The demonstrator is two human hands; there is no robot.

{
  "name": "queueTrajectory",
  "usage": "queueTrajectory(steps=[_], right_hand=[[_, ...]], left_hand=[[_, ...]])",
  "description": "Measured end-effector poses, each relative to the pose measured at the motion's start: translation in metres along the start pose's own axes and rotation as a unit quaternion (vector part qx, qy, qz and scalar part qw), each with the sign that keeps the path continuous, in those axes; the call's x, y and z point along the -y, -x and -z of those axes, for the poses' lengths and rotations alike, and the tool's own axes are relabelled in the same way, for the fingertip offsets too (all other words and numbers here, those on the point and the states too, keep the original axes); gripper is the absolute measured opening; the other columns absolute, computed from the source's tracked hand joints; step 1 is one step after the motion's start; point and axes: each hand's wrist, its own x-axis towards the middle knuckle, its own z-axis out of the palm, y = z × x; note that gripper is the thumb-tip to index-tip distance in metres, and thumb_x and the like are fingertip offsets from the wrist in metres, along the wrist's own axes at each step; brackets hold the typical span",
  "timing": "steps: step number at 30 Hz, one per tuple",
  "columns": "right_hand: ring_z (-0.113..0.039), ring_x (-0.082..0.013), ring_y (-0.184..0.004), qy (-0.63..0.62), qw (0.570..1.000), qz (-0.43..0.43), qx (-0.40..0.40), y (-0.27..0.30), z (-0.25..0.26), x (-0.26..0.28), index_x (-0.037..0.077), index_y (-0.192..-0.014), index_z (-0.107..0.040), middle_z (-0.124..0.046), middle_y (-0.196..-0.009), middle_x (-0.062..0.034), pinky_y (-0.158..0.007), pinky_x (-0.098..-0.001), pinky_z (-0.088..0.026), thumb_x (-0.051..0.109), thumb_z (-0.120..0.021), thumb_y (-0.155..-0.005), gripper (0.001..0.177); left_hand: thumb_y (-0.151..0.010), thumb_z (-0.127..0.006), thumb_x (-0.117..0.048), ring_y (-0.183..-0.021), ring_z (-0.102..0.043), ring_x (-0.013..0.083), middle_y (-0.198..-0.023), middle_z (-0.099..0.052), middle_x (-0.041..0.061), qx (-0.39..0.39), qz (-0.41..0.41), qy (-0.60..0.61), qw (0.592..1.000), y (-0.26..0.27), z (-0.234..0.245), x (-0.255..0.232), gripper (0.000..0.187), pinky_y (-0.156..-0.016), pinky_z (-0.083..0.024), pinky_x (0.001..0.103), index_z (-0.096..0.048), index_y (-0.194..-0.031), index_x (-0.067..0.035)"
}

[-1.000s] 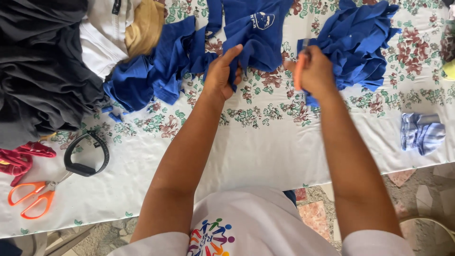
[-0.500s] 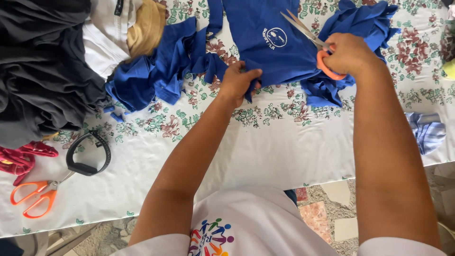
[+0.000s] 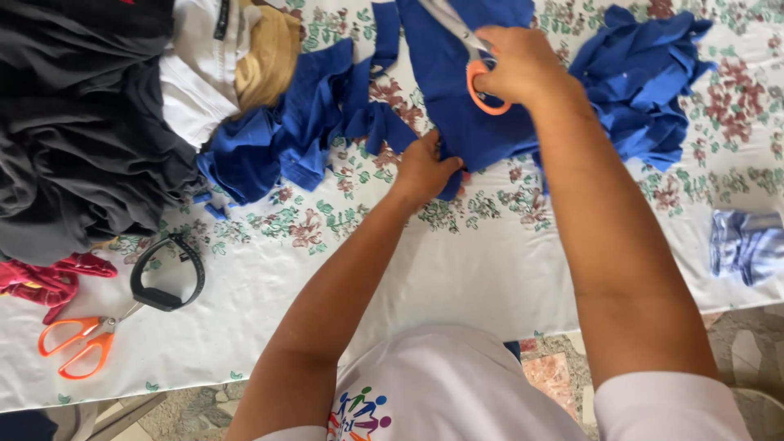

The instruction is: Cutting blue fabric into strips using scissors.

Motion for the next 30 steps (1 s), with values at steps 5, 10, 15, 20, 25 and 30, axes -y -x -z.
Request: queueTrajectory(steps=[5, 10, 15, 20, 25, 30], right_hand=[[-0.073, -0.0360, -0.088, -0.103, 0.992, -0.042, 0.066, -0.009, 0.047, 0.014, 0.003, -0.135, -0.063, -0.072, -0.101, -0.0227, -0.078, -0.0454, -0.058, 0.025, -0.082, -0.087, 0.056], [-0.074, -0.0335, -0.063, -0.065, 0.977, -0.107, 0.175, -0.016, 0.056, 0.036, -0.002, -0.133, -0.061, -0.072, -0.082, -0.0248, -0.063, -0.0430, -0.060, 0.021, -0.064, -0.100, 0.040], [-0.072, -0.0341, -0.057, -0.058, 0.980, -0.096, 0.165, -0.044, 0.009, 0.014, -0.005, -0.124, -0.063, -0.070, -0.077, -0.0258, -0.056, -0.0432, -0.059, 0.025, -0.061, -0.105, 0.035], [-0.068, -0.0317, -0.051, -0.070, 0.990, -0.087, 0.092, -0.057, 0.010, 0.023, -0.005, -0.114, -0.066, -0.068, -0.073, -0.0245, -0.052, -0.0414, -0.057, 0.024, -0.064, -0.103, 0.032], [-0.064, -0.0193, -0.053, -0.261, 0.955, -0.123, 0.070, -0.020, 0.024, 0.037, 0.000, -0.108, -0.070, -0.069, -0.072, -0.0111, -0.049, -0.0355, -0.054, 0.026, -0.067, -0.103, 0.027], [-0.064, -0.0106, -0.058, -0.554, 0.805, -0.189, 0.102, 0.041, 0.010, 0.025, 0.008, -0.124, -0.059, -0.064, -0.073, -0.0007, -0.049, -0.0314, -0.057, 0.027, -0.080, -0.092, 0.043]], left_hand=[[-0.087, -0.069, 0.002, -0.079, -0.078, 0.0249, -0.095, -0.074, 0.018, 0.004, -0.044, -0.046, 0.998, 0.002, 0.004, -0.005, 0.046, -0.061, -0.067, 0.036, -0.054, -0.130, 0.008], [-0.090, -0.060, 0.004, -0.081, -0.076, 0.0282, -0.097, -0.073, 0.021, 0.036, 0.031, 0.125, 0.991, 0.007, 0.010, 0.000, 0.054, -0.064, -0.067, 0.040, -0.040, -0.140, 0.005], [-0.093, -0.058, 0.006, -0.083, -0.075, 0.0291, -0.097, -0.073, 0.024, 0.043, 0.062, 0.167, 0.983, -0.003, 0.018, 0.016, 0.055, -0.068, -0.065, 0.039, -0.039, -0.144, 0.005], [-0.090, -0.067, -0.002, -0.084, -0.075, 0.0209, -0.099, -0.074, 0.015, 0.003, 0.049, 0.144, 0.988, -0.018, 0.022, 0.014, 0.056, -0.069, -0.063, 0.033, -0.048, -0.142, 0.005], [-0.087, -0.078, -0.015, -0.077, -0.069, 0.0153, -0.094, -0.074, 0.010, -0.046, 0.022, 0.066, 0.997, -0.036, 0.027, 0.028, 0.054, -0.063, -0.055, 0.030, -0.057, -0.132, 0.005], [-0.086, -0.079, -0.033, -0.068, -0.066, 0.0136, -0.080, -0.073, 0.010, -0.076, 0.002, -0.111, 0.991, -0.032, 0.023, -0.004, 0.041, -0.060, -0.052, 0.030, -0.074, -0.101, 0.005]])
